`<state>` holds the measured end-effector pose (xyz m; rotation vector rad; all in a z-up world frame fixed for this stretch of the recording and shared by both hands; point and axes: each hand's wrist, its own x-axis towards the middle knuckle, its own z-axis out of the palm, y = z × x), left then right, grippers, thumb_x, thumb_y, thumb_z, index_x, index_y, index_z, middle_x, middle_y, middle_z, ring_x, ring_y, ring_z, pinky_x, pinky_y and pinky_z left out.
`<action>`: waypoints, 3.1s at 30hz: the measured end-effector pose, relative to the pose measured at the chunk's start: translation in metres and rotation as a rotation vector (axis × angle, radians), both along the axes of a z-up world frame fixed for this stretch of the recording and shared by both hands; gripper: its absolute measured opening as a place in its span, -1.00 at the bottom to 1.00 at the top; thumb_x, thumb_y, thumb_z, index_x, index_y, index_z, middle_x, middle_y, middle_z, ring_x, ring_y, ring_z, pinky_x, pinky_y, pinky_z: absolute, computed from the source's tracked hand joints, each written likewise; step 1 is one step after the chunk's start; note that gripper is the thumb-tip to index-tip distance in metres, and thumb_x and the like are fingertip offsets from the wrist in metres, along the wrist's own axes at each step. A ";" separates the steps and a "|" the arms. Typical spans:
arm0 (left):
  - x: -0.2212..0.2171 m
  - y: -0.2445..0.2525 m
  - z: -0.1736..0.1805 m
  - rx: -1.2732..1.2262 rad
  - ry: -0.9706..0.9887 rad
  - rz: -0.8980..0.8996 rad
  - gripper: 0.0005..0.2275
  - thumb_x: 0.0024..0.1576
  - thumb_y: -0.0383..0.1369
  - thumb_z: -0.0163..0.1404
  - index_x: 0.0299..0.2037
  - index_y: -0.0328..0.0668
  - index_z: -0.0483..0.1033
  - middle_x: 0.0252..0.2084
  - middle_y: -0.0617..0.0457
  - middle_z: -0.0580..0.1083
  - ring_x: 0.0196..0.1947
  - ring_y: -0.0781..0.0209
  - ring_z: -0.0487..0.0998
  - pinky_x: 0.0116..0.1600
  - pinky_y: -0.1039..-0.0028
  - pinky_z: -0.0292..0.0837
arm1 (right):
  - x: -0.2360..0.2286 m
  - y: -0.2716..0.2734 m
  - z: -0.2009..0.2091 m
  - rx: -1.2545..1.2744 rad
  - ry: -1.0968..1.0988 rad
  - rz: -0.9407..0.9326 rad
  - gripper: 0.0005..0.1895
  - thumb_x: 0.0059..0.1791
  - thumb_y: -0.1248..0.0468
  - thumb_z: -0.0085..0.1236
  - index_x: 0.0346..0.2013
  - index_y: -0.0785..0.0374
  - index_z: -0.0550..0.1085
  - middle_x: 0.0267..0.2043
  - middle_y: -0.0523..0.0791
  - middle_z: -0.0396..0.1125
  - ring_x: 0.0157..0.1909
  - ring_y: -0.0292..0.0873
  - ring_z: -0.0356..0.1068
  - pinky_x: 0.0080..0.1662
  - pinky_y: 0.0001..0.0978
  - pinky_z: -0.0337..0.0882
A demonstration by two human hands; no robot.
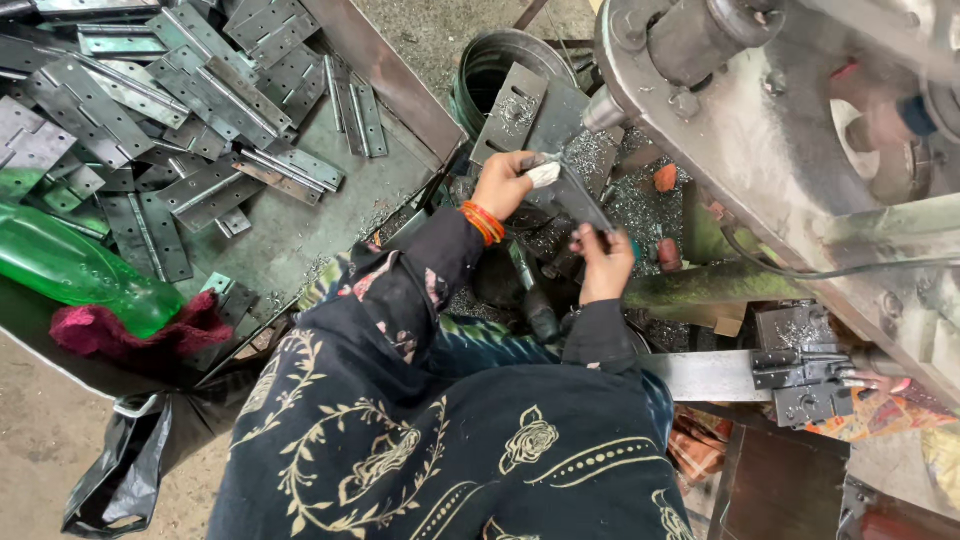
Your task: The person operates a drill press to process metal brackets. They pick up a bracket from a pile, place it under the drill, and activate the machine with a foot pedal. After drilling, they remove the bracket and place it back into the pile.
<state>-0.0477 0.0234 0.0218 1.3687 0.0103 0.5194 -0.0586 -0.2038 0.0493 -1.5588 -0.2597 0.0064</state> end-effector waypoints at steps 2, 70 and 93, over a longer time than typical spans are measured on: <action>0.007 0.000 0.003 0.042 0.111 -0.013 -0.70 0.08 -0.50 0.06 0.04 -0.26 0.61 -0.20 0.08 0.63 -0.14 0.04 0.62 0.00 0.30 0.53 | 0.008 -0.001 0.006 -0.014 -0.074 -0.079 -0.84 0.07 0.41 0.27 -0.08 0.32 0.48 -0.19 -0.15 0.45 -0.27 -0.28 0.42 -0.24 -0.46 0.48; 0.018 -0.005 -0.026 1.477 0.296 0.249 -0.72 0.24 -0.25 -0.11 0.02 0.00 0.65 0.16 0.17 0.50 0.45 -0.10 0.16 0.46 -0.38 -0.22 | -0.118 -0.007 -0.096 -1.396 0.044 0.211 0.00 -0.18 0.02 0.35 0.42 0.19 0.05 0.17 0.13 0.28 0.06 0.26 0.38 0.01 0.12 0.42; 0.053 0.001 -0.040 1.455 0.343 0.252 -0.67 0.18 -0.16 -0.06 0.07 0.03 0.62 0.35 0.19 0.42 0.52 -0.19 0.04 0.40 -0.47 -0.40 | -0.118 0.003 -0.054 -1.253 0.050 0.237 -0.04 -0.12 0.05 0.29 0.46 0.17 0.04 0.10 0.15 0.34 -0.05 0.29 0.45 -0.04 0.11 0.47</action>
